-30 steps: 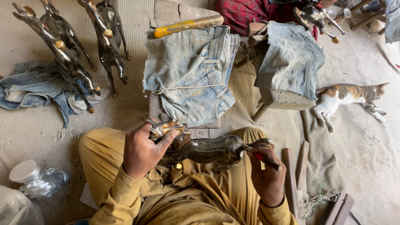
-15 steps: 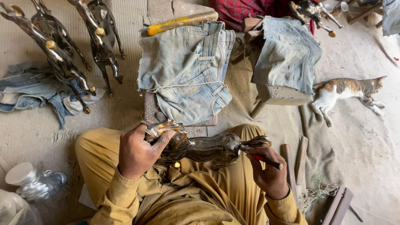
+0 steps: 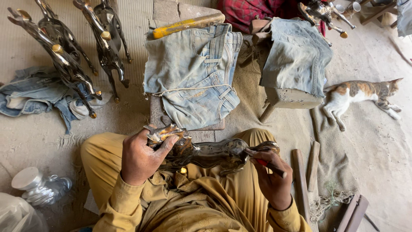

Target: The person paints gold details onto a silver metal horse statue using a small brush. They hold the statue with one hand and apply paint to the mane, tail, and hooves, rotating the object to reach different areas.

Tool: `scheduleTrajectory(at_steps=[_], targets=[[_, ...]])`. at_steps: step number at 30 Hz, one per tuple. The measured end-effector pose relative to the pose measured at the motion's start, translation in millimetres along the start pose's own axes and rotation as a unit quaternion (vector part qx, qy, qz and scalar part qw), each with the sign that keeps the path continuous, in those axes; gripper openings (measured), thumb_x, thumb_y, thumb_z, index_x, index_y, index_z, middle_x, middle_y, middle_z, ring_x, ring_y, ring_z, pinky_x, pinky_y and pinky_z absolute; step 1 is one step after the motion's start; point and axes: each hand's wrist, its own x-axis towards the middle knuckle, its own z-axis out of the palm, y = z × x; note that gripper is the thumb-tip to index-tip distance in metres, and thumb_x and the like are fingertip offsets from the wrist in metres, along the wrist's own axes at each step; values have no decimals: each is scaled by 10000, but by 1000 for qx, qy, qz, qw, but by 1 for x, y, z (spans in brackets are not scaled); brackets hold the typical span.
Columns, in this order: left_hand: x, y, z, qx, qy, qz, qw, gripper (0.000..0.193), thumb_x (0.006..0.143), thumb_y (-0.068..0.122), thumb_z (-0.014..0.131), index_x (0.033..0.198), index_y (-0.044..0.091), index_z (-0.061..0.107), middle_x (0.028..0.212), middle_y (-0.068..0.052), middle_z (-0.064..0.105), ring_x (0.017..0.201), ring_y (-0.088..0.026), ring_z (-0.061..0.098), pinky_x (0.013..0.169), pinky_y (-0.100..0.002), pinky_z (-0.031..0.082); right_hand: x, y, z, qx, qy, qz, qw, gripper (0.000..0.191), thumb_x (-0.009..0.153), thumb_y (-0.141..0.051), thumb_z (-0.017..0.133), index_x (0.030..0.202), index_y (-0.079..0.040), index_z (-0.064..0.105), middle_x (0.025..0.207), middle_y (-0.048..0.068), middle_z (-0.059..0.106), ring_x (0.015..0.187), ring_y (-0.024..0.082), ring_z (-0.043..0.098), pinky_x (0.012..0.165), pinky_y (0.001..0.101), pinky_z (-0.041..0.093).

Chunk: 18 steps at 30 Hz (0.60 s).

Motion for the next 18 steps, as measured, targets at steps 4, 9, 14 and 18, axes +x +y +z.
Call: scheduleTrajectory(at_steps=[4, 9, 14, 18], targets=[[-2, -1, 1, 7, 9, -1, 1000, 280, 852, 246, 846, 916, 12, 706, 837, -119, 779, 714, -238, 769, 630, -337, 568, 1, -8, 4, -61, 10, 10, 998, 148, 873, 25, 754, 994, 15, 668, 906, 127, 752, 788, 191, 735, 699, 292, 568], [1, -1, -3, 1, 6, -7, 1000, 289, 846, 249, 852, 908, 13, 699, 827, -119, 774, 703, -238, 764, 627, -340, 566, 6, -20, 6, -62, 20, 45, 997, 133, 895, 20, 741, 1005, 15, 666, 876, 118, 751, 767, 167, 728, 680, 275, 565], [3, 1, -6, 6, -4, -14, 1000, 289, 845, 252, 851, 902, 13, 699, 810, -121, 771, 672, -241, 756, 599, -340, 560, 9, -24, 7, -44, 19, 47, 998, 115, 922, 44, 718, 1017, 25, 656, 908, 132, 750, 795, 177, 723, 709, 278, 564], [3, 1, -7, 1, -14, -34, 999, 305, 836, 259, 849, 909, 6, 696, 785, -116, 769, 610, -226, 749, 556, -332, 553, 13, -19, -2, -51, -32, 8, 998, 153, 893, 61, 717, 1011, 21, 629, 920, 148, 738, 823, 190, 746, 708, 284, 588]])
